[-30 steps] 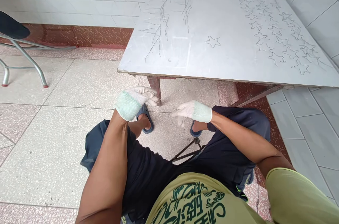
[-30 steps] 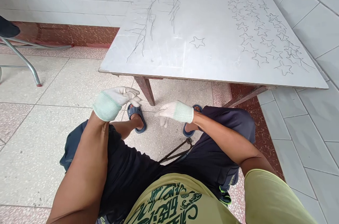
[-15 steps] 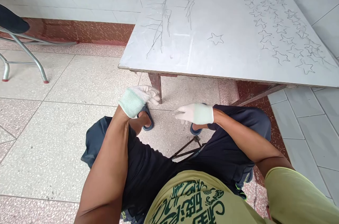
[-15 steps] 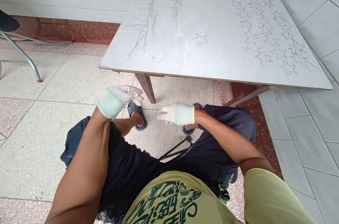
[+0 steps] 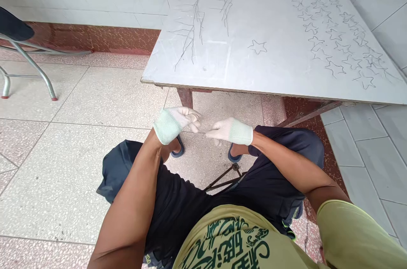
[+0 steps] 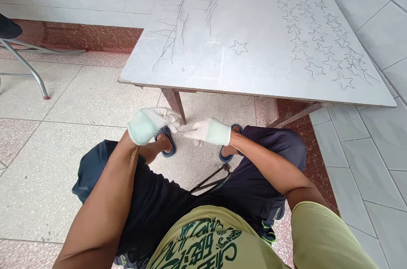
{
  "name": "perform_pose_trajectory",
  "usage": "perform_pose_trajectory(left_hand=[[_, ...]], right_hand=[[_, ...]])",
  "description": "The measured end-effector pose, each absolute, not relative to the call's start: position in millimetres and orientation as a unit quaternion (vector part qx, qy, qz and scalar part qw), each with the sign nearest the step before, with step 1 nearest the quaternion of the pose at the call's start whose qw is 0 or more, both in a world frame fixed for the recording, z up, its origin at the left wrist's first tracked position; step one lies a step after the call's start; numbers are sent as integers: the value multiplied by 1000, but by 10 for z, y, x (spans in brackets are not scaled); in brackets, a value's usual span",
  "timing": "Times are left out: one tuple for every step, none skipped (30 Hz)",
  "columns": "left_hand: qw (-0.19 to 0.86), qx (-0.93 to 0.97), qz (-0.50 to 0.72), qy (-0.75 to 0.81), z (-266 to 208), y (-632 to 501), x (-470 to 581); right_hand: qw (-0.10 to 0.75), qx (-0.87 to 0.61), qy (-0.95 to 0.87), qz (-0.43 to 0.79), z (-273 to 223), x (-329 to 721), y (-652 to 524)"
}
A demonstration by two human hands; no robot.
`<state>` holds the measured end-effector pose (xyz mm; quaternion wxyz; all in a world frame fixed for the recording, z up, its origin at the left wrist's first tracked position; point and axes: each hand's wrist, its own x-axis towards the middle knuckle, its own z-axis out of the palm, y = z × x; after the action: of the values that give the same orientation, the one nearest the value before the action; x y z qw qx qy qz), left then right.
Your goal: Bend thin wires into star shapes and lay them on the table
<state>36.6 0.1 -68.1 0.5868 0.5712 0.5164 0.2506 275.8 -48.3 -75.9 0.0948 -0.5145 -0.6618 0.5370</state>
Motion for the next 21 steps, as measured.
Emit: perform_pose_trajectory(left_hand=[[589, 577, 242, 511, -683, -25, 394], [592, 582, 231, 507, -683, -49, 416], [592, 587, 222, 506, -680, -69, 432], [592, 591, 215, 504, -674, -82, 443], [594, 593, 214, 500, -665, -89, 448], [599, 591, 220, 494, -653, -90, 449], [606, 585, 233, 486, -639, -85, 444], [615, 576, 247, 479, -625, -76, 435], [626, 564, 259, 472, -611, -64, 421], [636, 552, 268, 467, -599, -50, 403], [646, 541, 274, 464, -590, -35, 381], [655, 532, 278, 459, -584, -20, 357], [664, 524, 283, 453, -582, -6, 331], [674, 516, 286, 444, -582, 7, 304], [684, 510, 288, 434, -586, 20, 280], [693, 505, 288, 426, -591, 31, 258], [700, 502, 287, 419, -598, 41, 240], [706, 499, 284, 414, -606, 49, 228], [712, 498, 279, 409, -617, 54, 222], [715, 498, 275, 405, -629, 58, 223], [717, 500, 270, 403, -642, 58, 229]], right_hand=[[85, -521, -668, 525, -788, 2744, -493], [84, -526, -670, 517, -817, 2741, -500], [91, -530, -669, 513, -845, 2746, -506], [103, -535, -665, 511, -871, 2758, -510], [115, -538, -661, 511, -892, 2772, -513], [126, -539, -657, 512, -908, 2788, -515], [138, -537, -654, 515, -917, 2803, -516], [150, -532, -652, 520, -920, 2815, -515], [165, -527, -647, 526, -915, 2826, -513], [183, -522, -642, 531, -906, 2836, -509], [201, -518, -638, 534, -893, 2844, -504], [218, -516, -633, 534, -877, 2852, -500], [234, -516, -628, 533, -858, 2860, -498], [248, -518, -620, 534, -838, 2868, -501], [263, -522, -607, 538, -815, 2878, -511], [277, -527, -589, 546, -788, 2888, -528], [290, -533, -570, 554, -755, 2901, -555], [304, -538, -552, 560, -715, 2915, -589], [317, -541, -538, 563, -669, 2931, -630], [328, -544, -529, 562, -617, 2951, -673], [336, -547, -526, 558, -560, 2973, -717]])
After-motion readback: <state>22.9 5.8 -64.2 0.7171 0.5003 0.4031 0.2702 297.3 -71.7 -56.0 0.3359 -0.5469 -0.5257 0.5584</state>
